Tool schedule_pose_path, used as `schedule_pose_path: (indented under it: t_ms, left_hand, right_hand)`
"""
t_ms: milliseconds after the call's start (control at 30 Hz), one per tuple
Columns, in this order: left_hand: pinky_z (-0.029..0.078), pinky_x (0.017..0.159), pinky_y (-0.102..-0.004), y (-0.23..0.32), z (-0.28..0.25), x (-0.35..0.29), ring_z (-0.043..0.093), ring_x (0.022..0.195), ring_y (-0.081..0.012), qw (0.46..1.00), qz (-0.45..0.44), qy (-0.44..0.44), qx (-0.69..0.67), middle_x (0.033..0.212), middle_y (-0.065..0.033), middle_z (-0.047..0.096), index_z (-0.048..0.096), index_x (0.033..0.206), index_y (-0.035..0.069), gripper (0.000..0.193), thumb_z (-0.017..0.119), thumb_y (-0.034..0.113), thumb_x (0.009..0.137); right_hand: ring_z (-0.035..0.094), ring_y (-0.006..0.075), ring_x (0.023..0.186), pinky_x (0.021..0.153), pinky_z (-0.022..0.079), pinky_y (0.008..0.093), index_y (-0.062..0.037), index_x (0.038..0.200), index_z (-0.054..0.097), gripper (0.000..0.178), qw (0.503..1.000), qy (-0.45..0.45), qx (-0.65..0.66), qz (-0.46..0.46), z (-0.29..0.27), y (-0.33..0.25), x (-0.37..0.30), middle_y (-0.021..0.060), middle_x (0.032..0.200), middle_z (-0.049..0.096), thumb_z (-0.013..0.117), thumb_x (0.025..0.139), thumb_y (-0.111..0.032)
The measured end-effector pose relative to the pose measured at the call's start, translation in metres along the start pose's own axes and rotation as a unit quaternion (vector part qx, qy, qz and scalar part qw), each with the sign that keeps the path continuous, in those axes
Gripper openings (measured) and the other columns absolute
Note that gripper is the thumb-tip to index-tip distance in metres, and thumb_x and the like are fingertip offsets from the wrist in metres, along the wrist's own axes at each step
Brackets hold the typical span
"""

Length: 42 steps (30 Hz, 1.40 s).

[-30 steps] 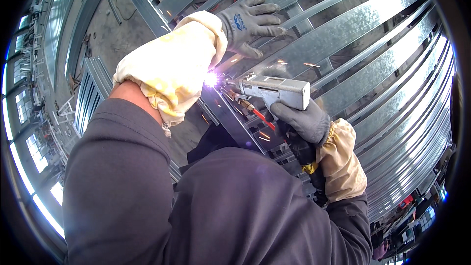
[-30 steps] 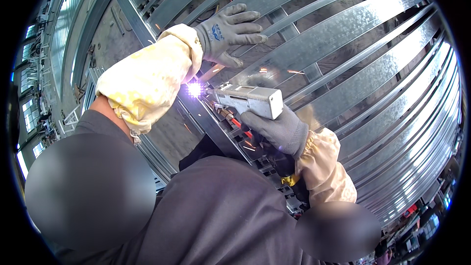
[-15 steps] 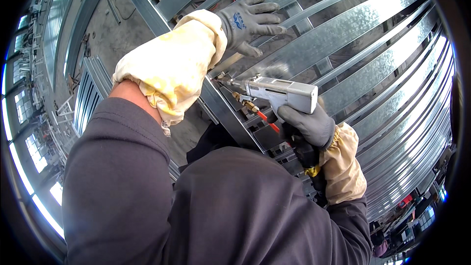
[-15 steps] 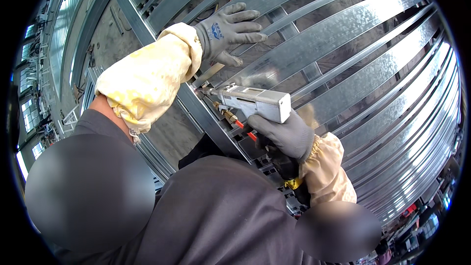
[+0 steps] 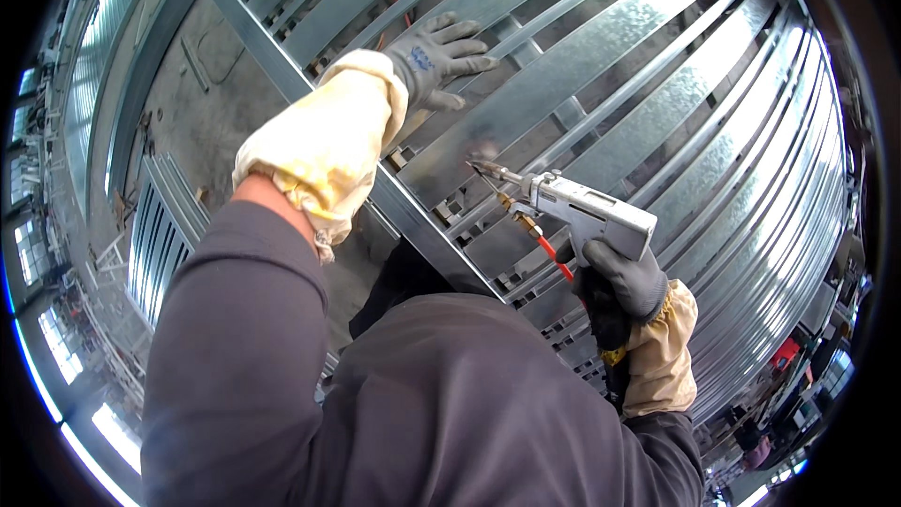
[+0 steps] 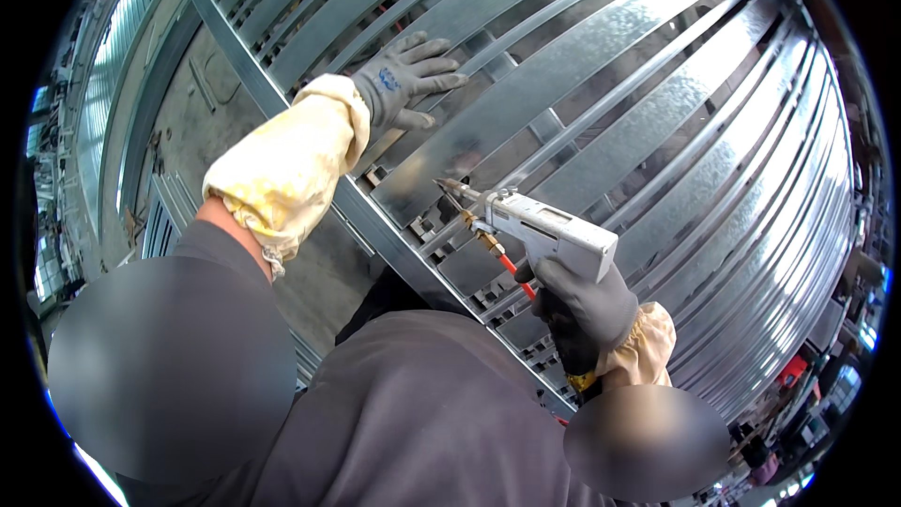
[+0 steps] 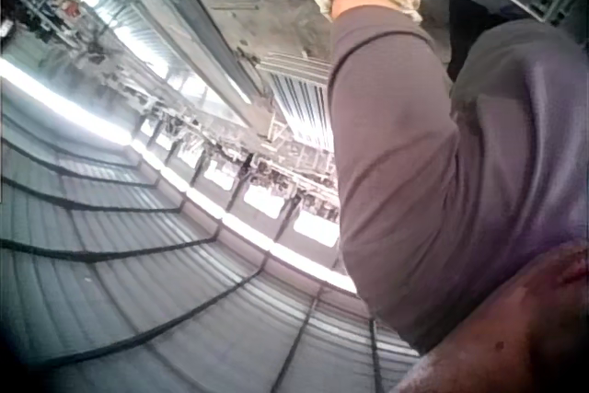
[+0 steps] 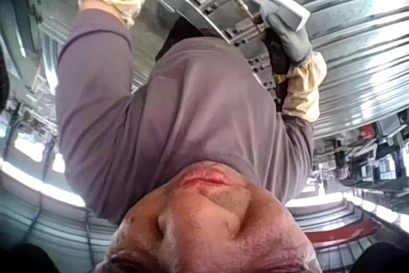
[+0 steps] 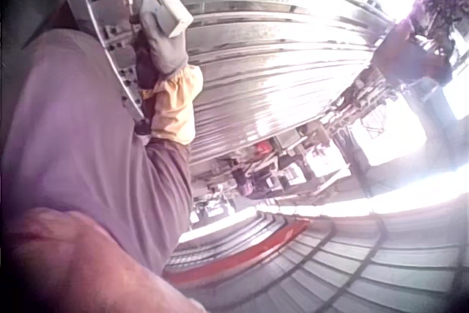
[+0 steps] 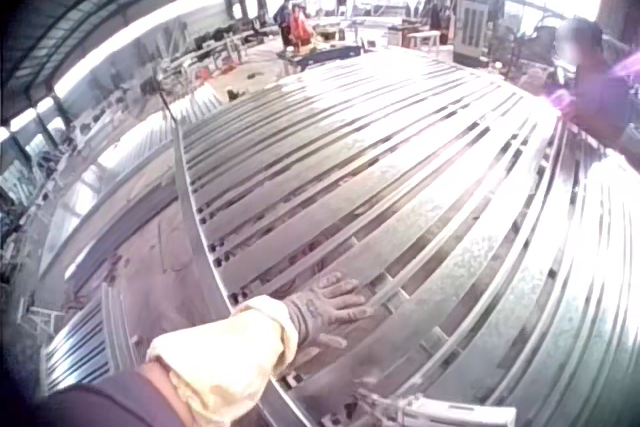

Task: The person welds a metal frame using a handheld welding gun. They repeatedly position the tool along the frame's seams and trigger the welder, producing bright sparks. The person wears protective gloves and sleeves while working on the curved metal structure.

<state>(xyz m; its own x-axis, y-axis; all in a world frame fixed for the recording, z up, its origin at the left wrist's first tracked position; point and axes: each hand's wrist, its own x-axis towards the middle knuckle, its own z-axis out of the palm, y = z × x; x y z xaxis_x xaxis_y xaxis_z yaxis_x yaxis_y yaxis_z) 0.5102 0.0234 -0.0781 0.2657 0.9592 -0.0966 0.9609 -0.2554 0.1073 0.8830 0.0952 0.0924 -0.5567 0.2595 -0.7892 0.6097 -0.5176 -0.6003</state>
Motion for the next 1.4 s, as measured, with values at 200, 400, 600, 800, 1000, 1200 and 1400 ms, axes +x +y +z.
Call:
schedule_pose_path:
  t_ms: [200,400,600,800,1000,1200,1400]
  left_hand:
    - [0.0,0.123,-0.0509,0.065,-0.005,0.005,0.008,0.153,-0.0338,0.978,-0.201,-0.047,-0.035,0.164,-0.0125,0.021,0.027,0.157,0.023,0.096,0.061,0.069,0.08]
    - [0.001,0.119,-0.0606,0.118,-0.024,0.017,0.001,0.153,-0.0386,0.946,-0.285,-0.151,0.008,0.164,-0.023,0.004,0.016,0.159,0.016,0.124,0.063,0.083,0.067]
    - [0.002,0.117,-0.0647,0.129,-0.026,0.037,0.003,0.153,-0.04,0.921,-0.322,-0.218,0.006,0.163,-0.0258,0.0,0.015,0.159,0.011,0.127,0.069,0.078,0.066]
    - [0.006,0.117,-0.0664,0.125,-0.025,0.044,0.008,0.151,-0.0431,0.914,-0.333,-0.232,-0.014,0.16,-0.0299,0.007,0.032,0.148,0.002,0.121,0.077,0.072,0.06]
    - [0.008,0.117,-0.0659,0.122,-0.023,0.05,0.014,0.149,-0.0444,0.913,-0.331,-0.239,0.002,0.159,-0.0296,0.012,0.04,0.144,0.001,0.119,0.078,0.073,0.057]
    - [0.009,0.117,-0.0654,0.121,-0.013,0.047,0.016,0.149,-0.045,0.923,-0.328,-0.2,0.012,0.159,-0.0294,0.013,0.04,0.144,0.0,0.119,0.079,0.071,0.056]
    - [0.009,0.118,-0.0646,0.123,-0.017,0.048,0.015,0.149,-0.0443,0.917,-0.337,-0.212,0.01,0.16,-0.0292,0.012,0.04,0.143,0.0,0.117,0.079,0.07,0.058]
  right_hand:
    - [0.06,0.0143,0.065,0.056,0.048,0.0278,0.0017,0.125,0.056,0.039,0.989,0.115,0.05,-0.081,-0.011,0.019,-0.058,0.0079,0.089,0.065,0.059,0.093,-0.02]
    - [0.063,0.0166,0.058,0.05,0.051,0.0287,0.0022,0.129,0.053,0.047,0.983,0.11,0.101,-0.107,-0.034,0.052,-0.067,0.015,0.092,0.069,0.064,0.092,-0.025]
    - [0.062,0.0142,0.068,0.057,0.05,0.0268,0.0018,0.132,0.053,0.047,0.989,0.081,0.065,-0.108,-0.033,0.074,-0.047,0.0108,0.095,0.068,0.065,0.093,-0.022]
    - [0.056,0.009,0.06,0.051,0.044,0.0257,0.0005,0.11,0.065,0.032,0.996,-0.075,0.044,0.006,-0.031,0.05,-0.014,0.0022,0.078,0.063,0.069,0.088,-0.022]
    - [0.059,0.0092,0.07,0.062,0.048,0.0262,0.0002,0.112,0.064,0.035,0.995,-0.096,-0.003,-0.027,-0.025,0.062,0.009,0.0025,0.083,0.065,0.069,0.091,-0.027]
    - [0.064,0.0133,0.081,0.074,0.052,0.0299,0.0001,0.117,0.064,0.039,0.981,-0.119,-0.073,-0.132,-0.027,0.082,0.03,0.0075,0.092,0.069,0.07,0.091,-0.029]
    - [0.065,0.0145,0.085,0.077,0.053,0.0301,-0.0003,0.119,0.064,0.042,0.985,-0.134,-0.069,-0.081,-0.025,0.076,0.029,0.0079,0.096,0.07,0.072,0.09,-0.03]
